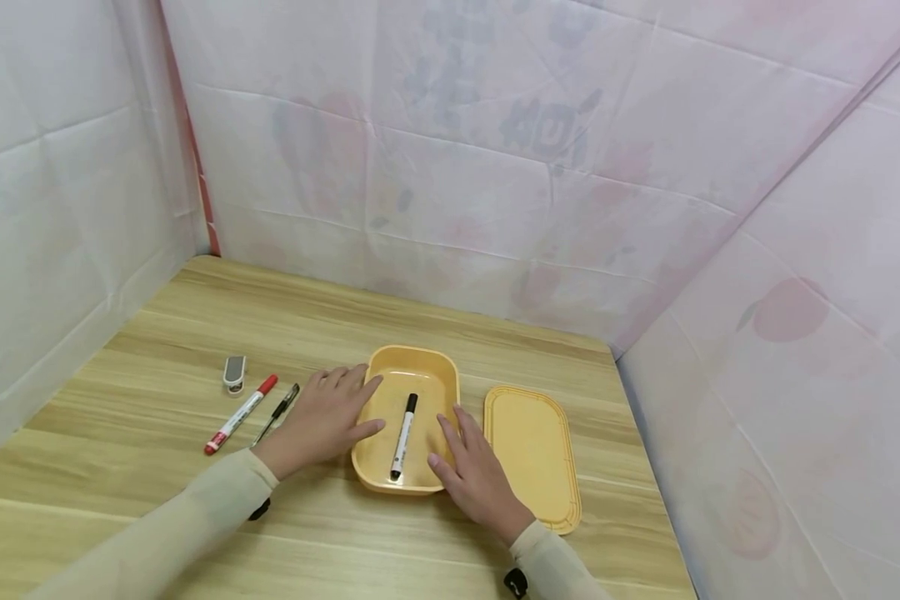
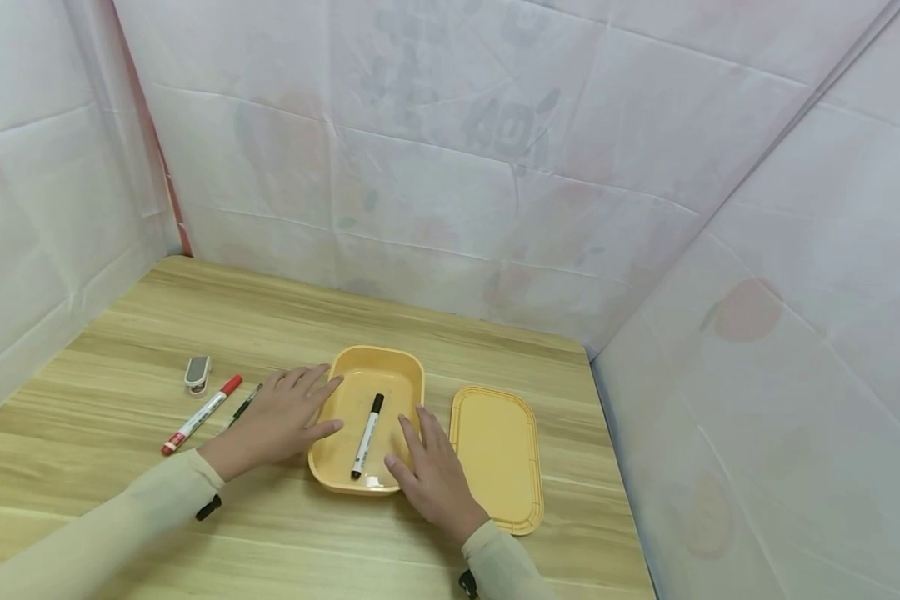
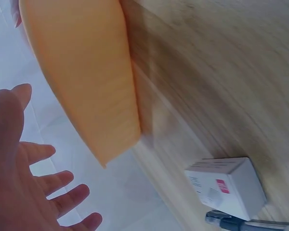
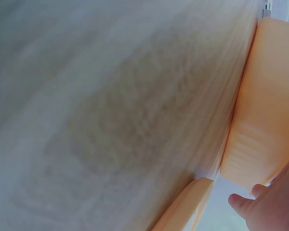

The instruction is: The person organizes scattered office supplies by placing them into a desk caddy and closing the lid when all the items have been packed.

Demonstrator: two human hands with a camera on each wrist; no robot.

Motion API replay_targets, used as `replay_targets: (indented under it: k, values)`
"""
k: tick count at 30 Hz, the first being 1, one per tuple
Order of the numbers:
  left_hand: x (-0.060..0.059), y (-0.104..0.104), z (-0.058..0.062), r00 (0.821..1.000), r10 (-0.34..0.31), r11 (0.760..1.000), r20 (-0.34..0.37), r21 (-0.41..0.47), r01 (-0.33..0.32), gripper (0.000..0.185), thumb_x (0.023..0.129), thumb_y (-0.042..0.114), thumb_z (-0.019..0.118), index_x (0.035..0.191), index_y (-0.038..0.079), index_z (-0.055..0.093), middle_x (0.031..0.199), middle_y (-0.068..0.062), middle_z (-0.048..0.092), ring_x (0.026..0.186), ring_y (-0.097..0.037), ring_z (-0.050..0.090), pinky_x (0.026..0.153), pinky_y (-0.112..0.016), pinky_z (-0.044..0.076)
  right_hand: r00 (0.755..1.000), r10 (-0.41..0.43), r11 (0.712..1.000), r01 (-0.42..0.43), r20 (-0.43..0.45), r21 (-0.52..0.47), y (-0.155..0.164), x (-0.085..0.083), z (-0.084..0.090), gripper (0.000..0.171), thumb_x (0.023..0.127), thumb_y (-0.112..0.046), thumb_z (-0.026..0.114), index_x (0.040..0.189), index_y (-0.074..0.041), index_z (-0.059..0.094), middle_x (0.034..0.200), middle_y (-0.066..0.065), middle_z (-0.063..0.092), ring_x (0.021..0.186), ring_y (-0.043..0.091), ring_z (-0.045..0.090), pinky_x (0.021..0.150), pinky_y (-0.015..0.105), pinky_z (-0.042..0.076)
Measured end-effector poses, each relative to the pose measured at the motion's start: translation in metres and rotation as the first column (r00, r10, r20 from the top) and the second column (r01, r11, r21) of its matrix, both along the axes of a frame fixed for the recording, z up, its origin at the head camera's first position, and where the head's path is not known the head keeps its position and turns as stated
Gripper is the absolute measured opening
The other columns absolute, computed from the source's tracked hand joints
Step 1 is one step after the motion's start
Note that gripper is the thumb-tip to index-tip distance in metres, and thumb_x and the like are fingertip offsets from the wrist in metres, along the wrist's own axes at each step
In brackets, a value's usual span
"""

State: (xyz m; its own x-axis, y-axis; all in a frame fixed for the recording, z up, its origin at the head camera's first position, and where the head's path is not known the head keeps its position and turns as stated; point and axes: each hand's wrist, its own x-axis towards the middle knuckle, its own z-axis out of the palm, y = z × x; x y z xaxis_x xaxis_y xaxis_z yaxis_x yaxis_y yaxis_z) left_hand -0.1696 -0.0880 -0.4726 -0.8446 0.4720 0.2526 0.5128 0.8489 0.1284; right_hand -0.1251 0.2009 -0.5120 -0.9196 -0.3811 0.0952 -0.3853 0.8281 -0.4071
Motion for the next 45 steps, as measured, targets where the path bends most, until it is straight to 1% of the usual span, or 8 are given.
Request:
replay_targets:
  k: [4,10,14,19,25,31,38,45]
  values:
    - [-0.001,-0.007,-0.004,0.999,0.029,1.0,0.022,0.006,-0.029,0.072,0.094,0.06,0.06,0.148,0.012,0.051,0.153,-0.016,0.046,0.132,-0.038,0.049,0.107,-0.059,0.037,1.0,0.003,1.0,-0.003,0.008,-0.004,0.0,-0.001,-0.002,0.066,0.104,-0.057,0.038,0.161,-0.026,0.026,0.17,0.006,0.013,0.155,0.03,0.018,0.118,0.059,0.028]
    - [0.0,-0.02,-0.011,0.997,0.066,0.997,0.046,0.03,-0.067,0.071,0.093,0.058,0.063,0.147,0.014,0.051,0.152,-0.019,0.046,0.131,-0.041,0.05,0.107,-0.063,0.036,1.0,0.011,1.0,-0.012,-0.018,-0.012,-0.002,-0.001,-0.003,0.064,0.105,-0.055,0.038,0.161,-0.025,0.027,0.169,0.007,0.015,0.154,0.032,0.02,0.116,0.061,0.029]
    - [0.001,-0.029,-0.016,0.997,0.065,0.996,0.034,0.053,-0.067,0.068,0.094,0.056,0.063,0.148,0.015,0.051,0.151,-0.02,0.047,0.129,-0.042,0.051,0.104,-0.064,0.038,1.0,0.008,1.0,-0.008,-0.011,-0.011,-0.002,-0.002,-0.004,0.065,0.105,-0.056,0.038,0.161,-0.026,0.027,0.169,0.007,0.015,0.154,0.032,0.02,0.116,0.061,0.029]
    - [0.001,-0.036,-0.022,0.998,0.064,0.996,-0.004,0.055,-0.063,0.066,0.096,0.055,0.06,0.148,0.015,0.05,0.15,-0.021,0.047,0.128,-0.042,0.052,0.099,-0.065,0.041,1.0,0.005,1.0,-0.005,-0.003,-0.016,-0.003,-0.002,-0.004,0.065,0.105,-0.056,0.037,0.161,-0.026,0.027,0.169,0.006,0.014,0.154,0.032,0.019,0.116,0.062,0.029]
    - [0.003,-0.042,-0.023,0.997,0.076,0.996,0.005,0.046,-0.076,0.065,0.095,0.053,0.062,0.145,0.013,0.054,0.151,-0.022,0.047,0.128,-0.044,0.051,0.099,-0.065,0.04,1.0,0.003,1.0,-0.003,0.009,-0.021,-0.003,-0.001,-0.003,0.065,0.104,-0.058,0.037,0.161,-0.027,0.026,0.17,0.004,0.012,0.155,0.03,0.018,0.117,0.061,0.028]
    - [0.004,-0.047,-0.026,0.997,0.078,0.996,-0.006,0.032,-0.077,0.062,0.094,0.048,0.066,0.143,0.012,0.056,0.148,-0.023,0.049,0.123,-0.044,0.054,0.097,-0.063,0.043,1.0,0.0,1.0,0.0,0.004,-0.02,-0.002,-0.001,-0.003,0.065,0.104,-0.058,0.037,0.161,-0.027,0.027,0.17,0.004,0.013,0.155,0.03,0.019,0.117,0.061,0.028]
    - [0.008,-0.052,-0.034,0.995,0.087,0.995,0.05,0.053,-0.09,0.064,0.094,0.048,0.067,0.145,0.011,0.053,0.148,-0.024,0.047,0.128,-0.044,0.051,0.1,-0.063,0.042,1.0,0.001,1.0,-0.001,0.007,-0.016,-0.002,0.0,-0.002,0.065,0.105,-0.057,0.037,0.161,-0.026,0.027,0.17,0.005,0.013,0.154,0.03,0.02,0.118,0.06,0.028]
    - [0.012,-0.059,-0.039,0.99,0.095,0.988,0.108,0.109,-0.107,0.063,0.095,0.043,0.068,0.144,0.007,0.053,0.149,-0.026,0.046,0.129,-0.048,0.049,0.101,-0.068,0.04,1.0,0.002,1.0,-0.002,0.013,-0.026,-0.003,0.0,-0.002,0.065,0.105,-0.057,0.037,0.161,-0.026,0.027,0.17,0.004,0.012,0.154,0.03,0.02,0.117,0.061,0.029]
